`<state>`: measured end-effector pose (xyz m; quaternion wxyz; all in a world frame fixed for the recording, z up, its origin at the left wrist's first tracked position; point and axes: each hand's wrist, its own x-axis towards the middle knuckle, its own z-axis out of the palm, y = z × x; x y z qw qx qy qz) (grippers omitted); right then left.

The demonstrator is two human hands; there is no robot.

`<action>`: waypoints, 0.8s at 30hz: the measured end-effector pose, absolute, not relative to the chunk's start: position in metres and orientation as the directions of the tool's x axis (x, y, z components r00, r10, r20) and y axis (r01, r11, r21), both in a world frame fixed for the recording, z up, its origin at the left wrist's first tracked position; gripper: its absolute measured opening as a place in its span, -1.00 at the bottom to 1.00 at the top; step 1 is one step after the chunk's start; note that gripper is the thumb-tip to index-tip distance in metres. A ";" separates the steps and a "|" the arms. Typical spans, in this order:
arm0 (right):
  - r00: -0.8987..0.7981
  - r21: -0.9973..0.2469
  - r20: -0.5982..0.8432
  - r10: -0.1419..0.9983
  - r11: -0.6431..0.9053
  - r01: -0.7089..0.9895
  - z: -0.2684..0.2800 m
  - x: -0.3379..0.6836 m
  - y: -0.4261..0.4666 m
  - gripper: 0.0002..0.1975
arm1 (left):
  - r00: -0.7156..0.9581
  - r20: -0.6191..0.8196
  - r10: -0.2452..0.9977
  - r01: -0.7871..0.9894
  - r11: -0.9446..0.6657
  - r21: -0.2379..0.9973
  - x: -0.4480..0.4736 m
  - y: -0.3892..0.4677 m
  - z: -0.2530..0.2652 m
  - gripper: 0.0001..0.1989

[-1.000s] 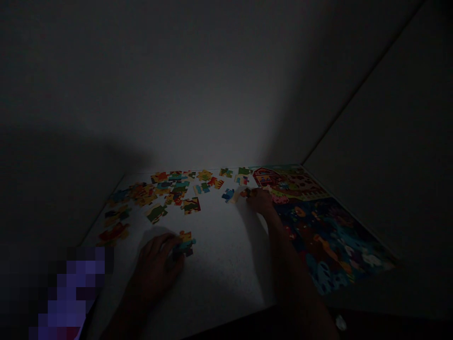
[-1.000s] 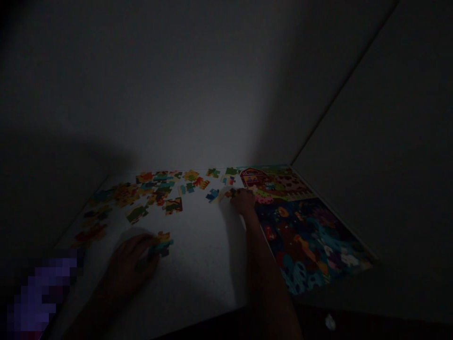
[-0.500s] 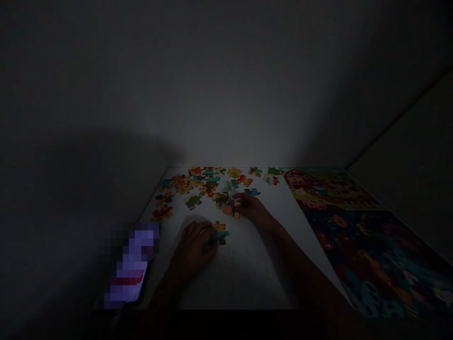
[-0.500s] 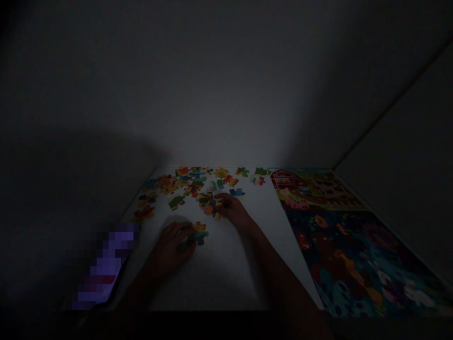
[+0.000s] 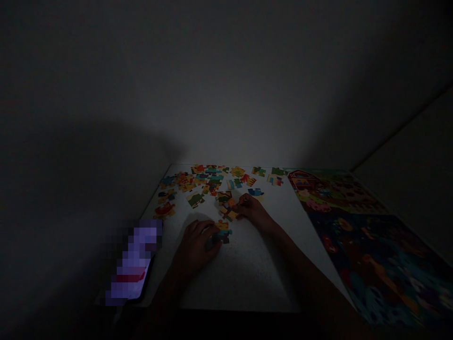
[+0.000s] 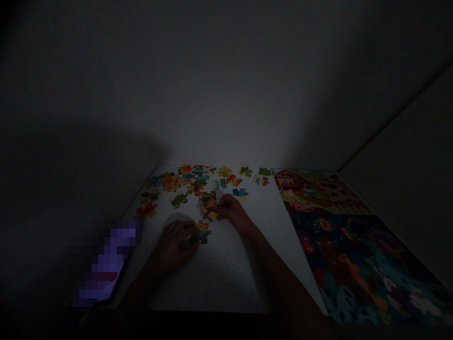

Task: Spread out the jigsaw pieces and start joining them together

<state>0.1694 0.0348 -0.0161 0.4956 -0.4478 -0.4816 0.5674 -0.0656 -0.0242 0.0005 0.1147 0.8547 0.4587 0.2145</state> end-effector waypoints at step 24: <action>-0.157 -0.976 -0.107 0.982 -0.134 -0.171 -0.014 0.162 0.032 -0.60 | 0.483 0.264 0.835 0.730 -0.551 0.405 -0.065 -0.025 -0.003 -0.67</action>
